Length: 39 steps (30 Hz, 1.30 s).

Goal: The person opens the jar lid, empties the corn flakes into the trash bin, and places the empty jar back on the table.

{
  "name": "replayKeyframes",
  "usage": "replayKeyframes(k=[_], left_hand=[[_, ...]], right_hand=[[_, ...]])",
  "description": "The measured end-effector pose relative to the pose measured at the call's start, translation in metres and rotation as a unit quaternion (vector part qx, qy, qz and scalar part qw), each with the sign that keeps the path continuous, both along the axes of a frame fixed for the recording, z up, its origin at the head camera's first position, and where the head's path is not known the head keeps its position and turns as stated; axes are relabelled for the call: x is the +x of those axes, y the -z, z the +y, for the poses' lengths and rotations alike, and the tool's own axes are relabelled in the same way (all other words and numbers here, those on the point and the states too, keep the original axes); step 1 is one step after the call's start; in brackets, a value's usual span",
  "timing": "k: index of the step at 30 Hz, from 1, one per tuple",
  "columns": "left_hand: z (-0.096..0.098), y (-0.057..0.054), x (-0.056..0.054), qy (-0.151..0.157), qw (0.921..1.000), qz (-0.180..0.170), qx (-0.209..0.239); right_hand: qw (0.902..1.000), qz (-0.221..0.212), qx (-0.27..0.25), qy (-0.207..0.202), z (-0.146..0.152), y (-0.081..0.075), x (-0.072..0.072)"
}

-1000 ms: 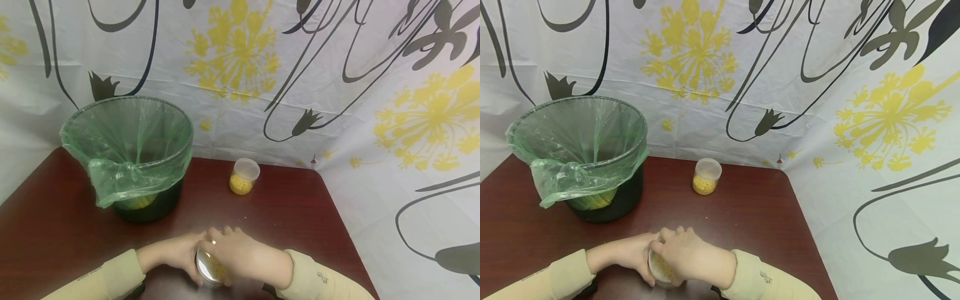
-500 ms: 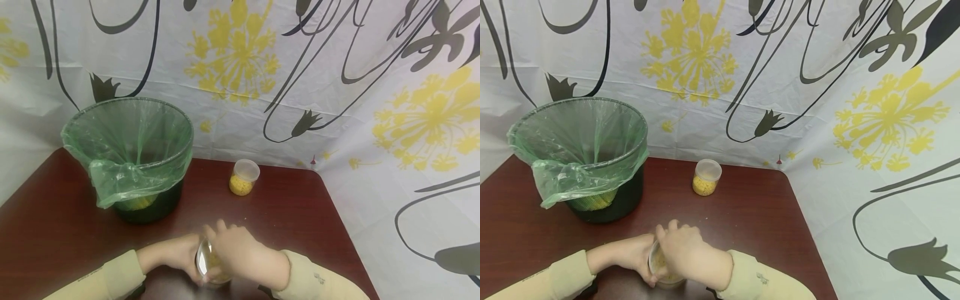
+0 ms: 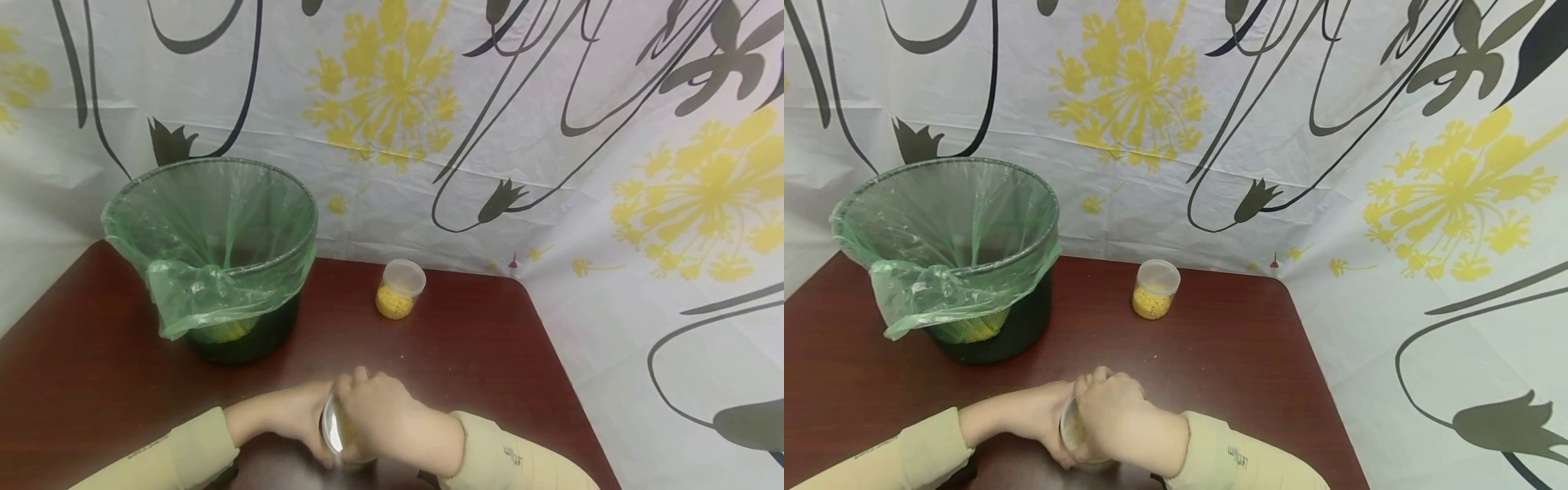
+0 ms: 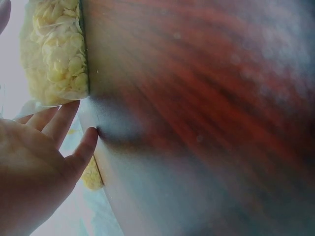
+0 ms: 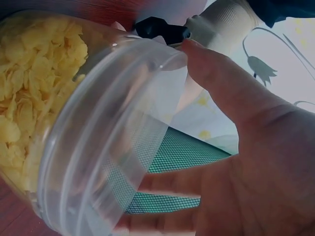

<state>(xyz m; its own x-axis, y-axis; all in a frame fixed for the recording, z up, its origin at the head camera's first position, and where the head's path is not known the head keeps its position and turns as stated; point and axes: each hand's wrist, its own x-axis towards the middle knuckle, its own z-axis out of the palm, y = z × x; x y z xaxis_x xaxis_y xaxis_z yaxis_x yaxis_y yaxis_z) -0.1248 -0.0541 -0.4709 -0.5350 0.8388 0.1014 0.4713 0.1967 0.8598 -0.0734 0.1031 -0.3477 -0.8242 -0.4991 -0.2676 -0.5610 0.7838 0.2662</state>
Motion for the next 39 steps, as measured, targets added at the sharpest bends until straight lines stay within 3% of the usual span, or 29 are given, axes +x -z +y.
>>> replayKeyframes(k=[17, 32, 36, 39], left_hand=[[0.002, 0.001, -0.004, 0.01, 0.9993, 0.036, -0.008], [0.001, -0.001, -0.002, 0.006, 0.9998, 0.017, -0.011], [-0.001, -0.001, -0.002, 0.01, 0.9997, 0.021, -0.004], [-0.001, 0.0, -0.002, 0.02, 0.9997, 0.011, 0.013]], right_hand=[[0.9986, -0.027, 0.002, -0.045, 0.003, -0.005, -0.004], [0.9938, -0.046, 0.011, -0.101, 0.006, -0.008, -0.004], [0.9907, -0.029, -0.003, -0.133, 0.01, -0.011, -0.003], [0.9874, 0.009, -0.007, -0.158, 0.013, -0.017, -0.003]])
